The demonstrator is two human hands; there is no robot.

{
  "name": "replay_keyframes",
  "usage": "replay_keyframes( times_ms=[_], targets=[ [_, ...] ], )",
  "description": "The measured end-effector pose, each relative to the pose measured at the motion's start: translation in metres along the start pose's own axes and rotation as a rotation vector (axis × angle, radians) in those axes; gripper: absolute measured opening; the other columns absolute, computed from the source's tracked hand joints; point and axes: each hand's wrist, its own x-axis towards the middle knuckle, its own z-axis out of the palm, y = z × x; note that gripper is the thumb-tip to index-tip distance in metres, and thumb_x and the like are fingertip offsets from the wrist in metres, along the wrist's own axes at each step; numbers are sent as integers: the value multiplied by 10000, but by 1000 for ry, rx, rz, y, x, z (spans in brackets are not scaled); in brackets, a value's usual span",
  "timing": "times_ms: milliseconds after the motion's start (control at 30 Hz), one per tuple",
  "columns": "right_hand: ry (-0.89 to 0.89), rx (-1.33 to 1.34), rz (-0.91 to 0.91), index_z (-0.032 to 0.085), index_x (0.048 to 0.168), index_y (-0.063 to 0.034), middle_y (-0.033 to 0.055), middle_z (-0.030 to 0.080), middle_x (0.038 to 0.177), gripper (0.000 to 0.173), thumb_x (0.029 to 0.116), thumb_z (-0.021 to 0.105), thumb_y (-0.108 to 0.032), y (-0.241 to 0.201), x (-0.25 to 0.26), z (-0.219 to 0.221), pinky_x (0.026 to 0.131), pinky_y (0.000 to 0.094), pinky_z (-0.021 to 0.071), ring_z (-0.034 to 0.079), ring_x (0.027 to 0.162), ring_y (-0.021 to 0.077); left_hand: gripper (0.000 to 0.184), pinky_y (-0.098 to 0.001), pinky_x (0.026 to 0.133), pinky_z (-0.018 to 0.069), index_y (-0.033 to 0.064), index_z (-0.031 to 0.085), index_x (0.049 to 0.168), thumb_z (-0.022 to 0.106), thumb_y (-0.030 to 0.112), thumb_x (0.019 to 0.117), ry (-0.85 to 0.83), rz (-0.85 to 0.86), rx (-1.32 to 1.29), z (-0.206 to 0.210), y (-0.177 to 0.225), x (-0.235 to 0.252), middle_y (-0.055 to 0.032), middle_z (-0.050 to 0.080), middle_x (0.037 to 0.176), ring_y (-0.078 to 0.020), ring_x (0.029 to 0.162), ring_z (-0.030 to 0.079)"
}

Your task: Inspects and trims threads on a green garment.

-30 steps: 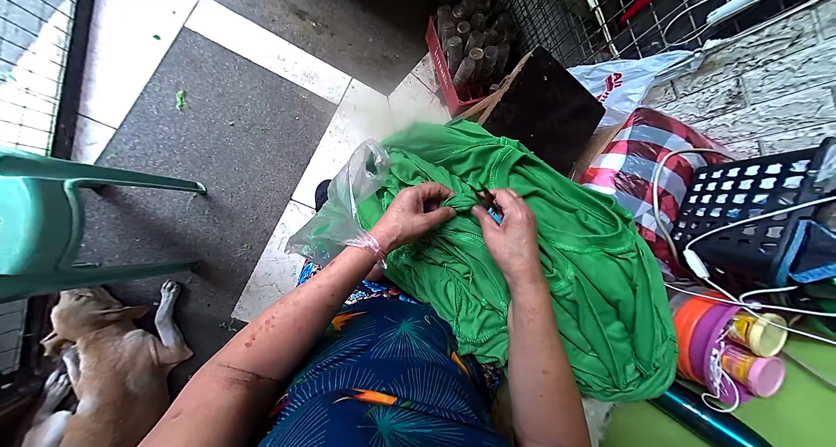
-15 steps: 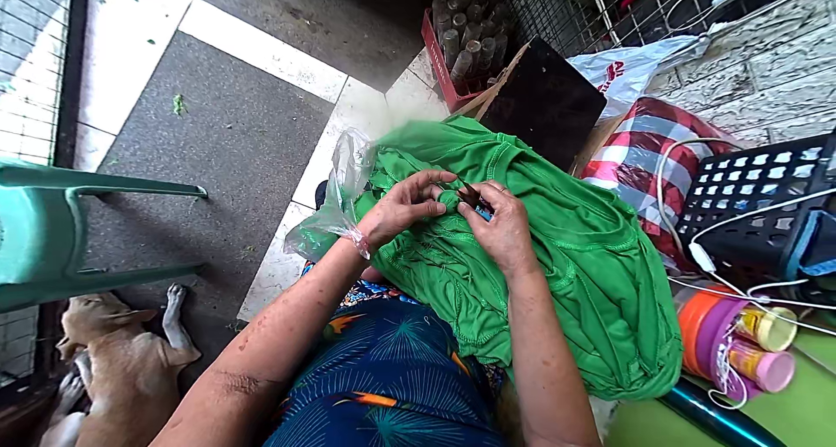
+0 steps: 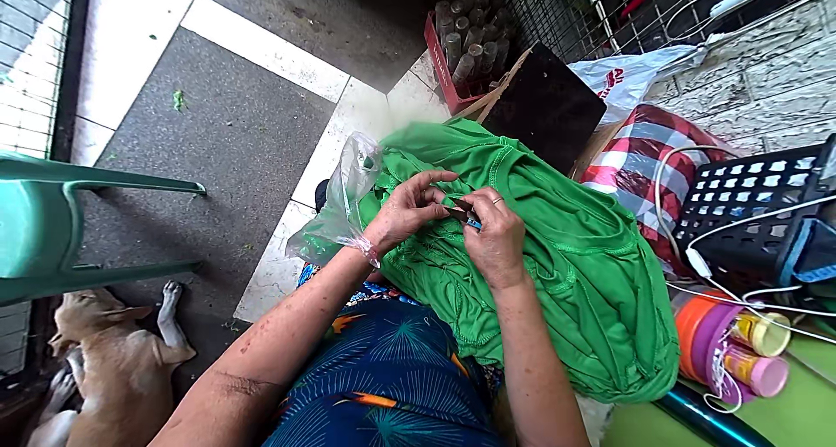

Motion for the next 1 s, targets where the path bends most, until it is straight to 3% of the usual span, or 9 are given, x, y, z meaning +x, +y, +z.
replay_keyframes(
  times_ms=[100,200,267,333,433,567,767,900,1000],
  targets=[
    [-74,43,43,683,946,65,208,659,926,134,821,652,99,-3,-1,1,573,442,547,679,711,318,483,-189,747,558,1,515,1349,640,-76,889,18,-21,-21,1,-1,-1,46,675,844,-13,745,649],
    [-129,383,237,642,1021,86,171,638,967,111,991,562,15,-2,1,-15,726,331,536,626,808,200,461,-192,730,558,6,520,1337,639,-58,897,51,-55,-35,3,3,-1,40,678,840,-17,736,649],
    [-79,580,359,596,1030,12,24,549,823,158,1051,469,-79,2,2,-20,555,176,405,457,602,27,454,-194,726,556,7,525,1334,647,-47,900,49,-55,-26,3,4,-2,35,683,843,-20,735,648],
    [-41,691,411,552,997,-85,-55,509,750,173,1079,411,-141,7,1,-22,454,131,321,360,497,-26,466,-192,718,555,-1,522,1338,649,-49,893,42,-45,-26,2,3,-2,34,682,840,-20,729,645],
    [-57,613,394,589,965,-58,-42,505,706,218,1084,424,-138,4,0,-22,472,132,340,387,503,-16,482,-185,715,558,2,519,1333,661,-63,877,60,-43,-41,5,2,-2,46,683,826,-12,722,648],
    [-77,349,306,681,945,65,148,669,858,111,972,645,-36,3,-3,-13,715,276,522,628,756,153,506,-189,699,552,5,528,1342,685,-76,868,136,-40,-31,10,4,-5,28,679,822,-23,709,643],
    [-17,249,279,721,898,81,185,687,874,103,898,738,-20,1,-6,-6,735,329,542,655,778,219,595,-152,580,499,50,553,1381,741,-98,836,223,63,146,24,5,-16,8,671,764,-12,602,588],
    [-80,210,293,717,899,74,188,681,884,59,904,695,20,2,-3,-9,731,392,540,653,781,252,564,-168,659,536,35,580,1384,766,-15,853,230,145,331,26,2,-15,-6,715,798,-11,671,646],
    [-106,225,303,691,839,65,173,658,836,59,857,709,12,1,-1,-9,674,413,517,632,742,253,575,-168,613,514,53,577,1393,765,-16,853,219,158,372,26,3,-18,-11,701,781,-20,627,617]
  ],
)
